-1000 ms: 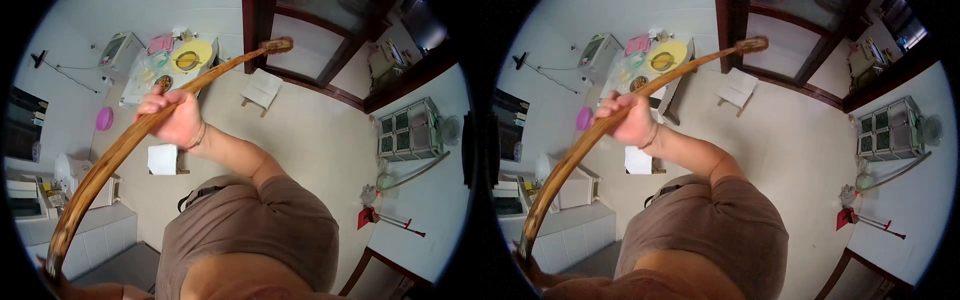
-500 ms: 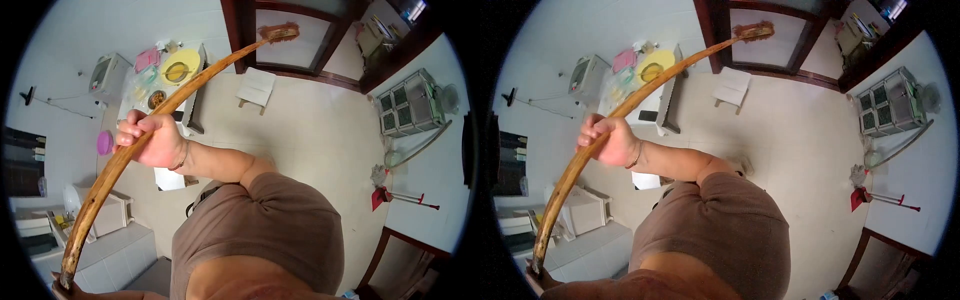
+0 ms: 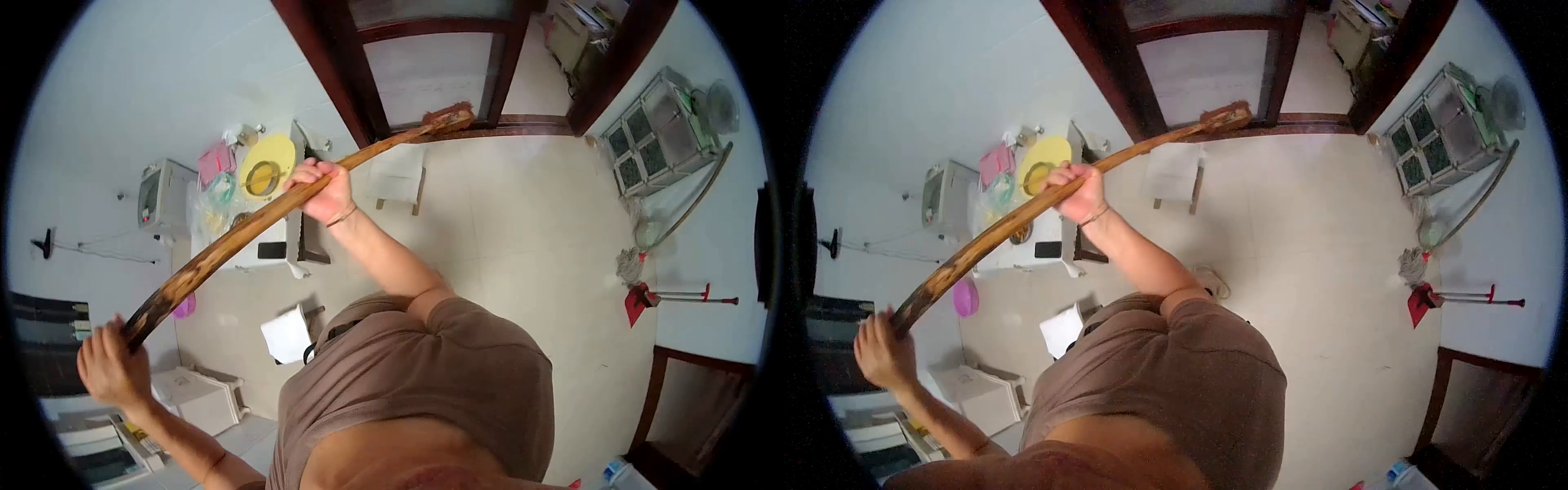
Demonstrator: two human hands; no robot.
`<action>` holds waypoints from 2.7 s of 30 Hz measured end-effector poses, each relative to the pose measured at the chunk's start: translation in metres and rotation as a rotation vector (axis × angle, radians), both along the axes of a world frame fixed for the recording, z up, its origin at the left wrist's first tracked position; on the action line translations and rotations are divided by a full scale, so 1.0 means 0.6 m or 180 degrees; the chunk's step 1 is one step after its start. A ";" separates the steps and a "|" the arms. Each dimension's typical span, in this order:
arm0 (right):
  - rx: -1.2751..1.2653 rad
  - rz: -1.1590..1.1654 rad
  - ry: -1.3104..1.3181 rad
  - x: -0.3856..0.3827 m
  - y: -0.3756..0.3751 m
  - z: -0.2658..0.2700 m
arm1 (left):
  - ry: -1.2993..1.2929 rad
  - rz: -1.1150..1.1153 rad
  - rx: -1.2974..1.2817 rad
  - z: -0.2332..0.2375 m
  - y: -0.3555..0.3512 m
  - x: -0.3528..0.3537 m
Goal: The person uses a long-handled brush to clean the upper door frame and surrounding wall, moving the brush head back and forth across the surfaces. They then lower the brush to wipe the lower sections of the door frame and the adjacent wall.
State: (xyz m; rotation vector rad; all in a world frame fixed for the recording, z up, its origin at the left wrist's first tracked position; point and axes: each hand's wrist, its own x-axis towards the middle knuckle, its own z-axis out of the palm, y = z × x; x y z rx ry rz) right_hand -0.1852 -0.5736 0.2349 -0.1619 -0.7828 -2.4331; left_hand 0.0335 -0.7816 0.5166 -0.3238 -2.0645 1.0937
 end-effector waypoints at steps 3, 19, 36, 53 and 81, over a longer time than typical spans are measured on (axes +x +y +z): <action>-0.0045 -0.0232 -0.0171 -0.053 0.055 -0.042 | -0.0197 -0.0549 0.0071 -0.027 0.057 -0.081; 0.0700 0.0451 0.0396 0.154 -0.048 0.170 | 0.0145 0.0494 0.0830 0.054 -0.165 0.217; 0.1645 0.1891 0.0657 0.400 -0.265 0.127 | 0.0086 0.2026 0.1504 -0.128 -0.338 0.619; 0.1342 0.0396 0.0245 0.128 -0.031 0.026 | 0.0191 0.0123 0.1305 -0.175 -0.199 0.134; 0.2636 0.1059 -0.0442 0.227 -0.086 -0.076 | -0.0936 0.1442 0.3310 -0.499 -0.312 0.309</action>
